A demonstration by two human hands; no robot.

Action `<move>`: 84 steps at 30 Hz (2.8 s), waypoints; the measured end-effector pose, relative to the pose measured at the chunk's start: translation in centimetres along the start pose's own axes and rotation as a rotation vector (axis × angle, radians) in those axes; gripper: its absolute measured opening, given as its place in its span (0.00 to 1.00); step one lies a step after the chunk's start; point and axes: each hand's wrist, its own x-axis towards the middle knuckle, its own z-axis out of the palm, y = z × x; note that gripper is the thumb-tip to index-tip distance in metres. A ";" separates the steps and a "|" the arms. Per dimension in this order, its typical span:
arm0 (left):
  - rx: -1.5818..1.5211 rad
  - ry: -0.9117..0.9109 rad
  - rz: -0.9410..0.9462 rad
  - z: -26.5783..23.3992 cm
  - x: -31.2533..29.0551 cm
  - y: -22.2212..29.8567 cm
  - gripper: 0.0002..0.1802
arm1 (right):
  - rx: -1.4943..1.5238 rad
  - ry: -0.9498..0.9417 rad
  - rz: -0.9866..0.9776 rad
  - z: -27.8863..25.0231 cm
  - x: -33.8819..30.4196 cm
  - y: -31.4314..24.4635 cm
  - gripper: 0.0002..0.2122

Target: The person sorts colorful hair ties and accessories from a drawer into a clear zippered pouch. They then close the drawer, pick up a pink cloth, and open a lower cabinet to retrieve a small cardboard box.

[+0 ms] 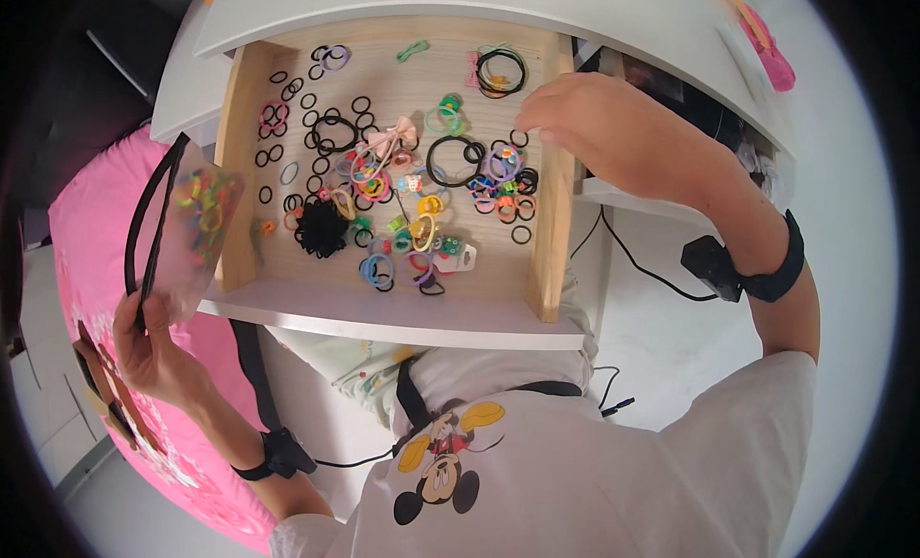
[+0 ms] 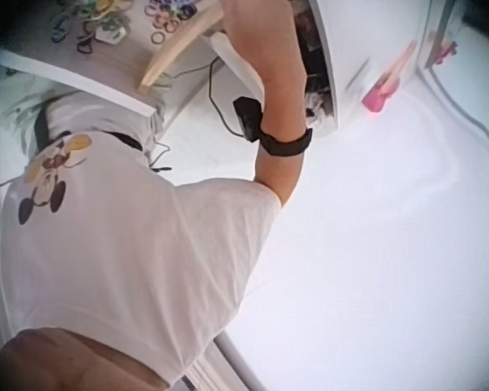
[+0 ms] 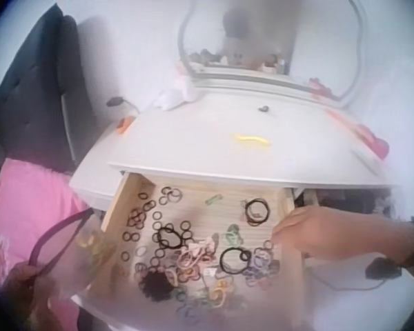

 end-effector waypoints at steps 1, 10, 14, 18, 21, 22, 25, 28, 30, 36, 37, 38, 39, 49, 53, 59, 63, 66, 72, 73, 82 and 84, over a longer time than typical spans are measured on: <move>0.011 0.005 0.006 0.1 0.0 0.0 0.06 | -0.007 0.005 -0.018 0.0 0.0 0.0 0.12; -0.010 -0.039 -0.017 0.7 0.0 0.6 0.06 | -0.218 -0.135 -0.189 1.6 3.0 -1.8 0.11; -0.069 -0.089 -0.012 1.7 0.0 2.1 0.06 | -0.221 -0.223 -0.371 2.7 5.4 -3.0 0.07; -0.099 -0.125 0.027 2.2 0.0 2.7 0.06 | -0.423 -0.466 -0.405 4.7 6.8 -2.6 0.09; -0.113 -0.116 0.039 2.2 0.0 2.9 0.06 | -0.421 -0.459 -0.370 5.2 7.1 -2.2 0.07; -0.111 -0.110 0.040 2.1 -0.2 2.8 0.06 | -0.384 -0.447 -0.307 4.6 7.1 -2.5 0.06; -0.131 -0.126 0.043 1.9 -0.2 2.5 0.06 | -0.127 -0.445 -0.074 2.2 6.7 -3.6 0.05; -0.148 -0.131 0.049 2.1 -0.3 2.8 0.06 | -0.227 -0.364 -0.057 1.9 5.8 -2.9 0.02; -0.174 -0.143 0.063 2.4 -0.2 3.4 0.06 | -0.304 -0.295 -0.053 1.5 5.1 -2.4 0.02; -0.244 -0.197 0.040 3.1 -0.5 4.6 0.07 | -0.003 0.046 -0.054 -1.0 4.3 -3.6 0.04; -0.253 -0.214 0.017 3.1 -0.7 4.9 0.07 | 0.267 0.128 -0.059 -2.3 4.4 -5.1 0.05; -0.254 -0.243 0.034 3.4 -0.8 5.1 0.07 | 0.432 0.203 -0.087 -2.6 4.6 -6.3 0.06; -0.254 -0.272 0.052 3.8 -0.8 5.4 0.07 | 0.598 0.278 -0.116 -2.8 4.9 -7.7 0.07; -0.219 -0.382 0.179 5.5 -1.6 8.2 0.09 | 0.254 0.532 -0.476 1.0 8.6 -11.4 0.07; -0.228 -0.359 0.170 5.4 -1.7 7.7 0.09 | 0.337 0.234 -0.364 0.0 7.6 -12.8 0.08; -0.095 -0.413 0.303 5.3 -1.5 7.9 0.10 | 0.010 0.137 -0.195 -0.9 7.4 -12.5 0.08; -0.077 -0.363 0.281 5.2 -1.5 7.7 0.11 | -0.006 0.081 -0.216 -2.1 7.4 -13.1 0.11; -0.070 -0.305 0.227 4.3 -1.3 7.0 0.10 | 0.258 0.361 -0.395 -1.6 7.7 -12.1 0.08; -0.129 -0.173 0.099 1.8 -0.8 4.2 0.08 | 0.309 0.439 -0.223 -2.0 6.3 -7.6 0.05; -0.104 -0.166 0.088 1.2 -0.7 3.8 0.08 | 0.251 0.328 -0.217 -1.6 5.9 -6.2 0.04; -0.114 -0.116 0.056 0.3 -0.3 1.3 0.07 | -0.218 -0.172 -0.045 4.3 3.2 -0.7 0.03; -0.118 -0.117 0.062 0.6 -0.4 1.7 0.06 | -0.207 -0.179 0.005 4.1 3.4 -1.5 0.03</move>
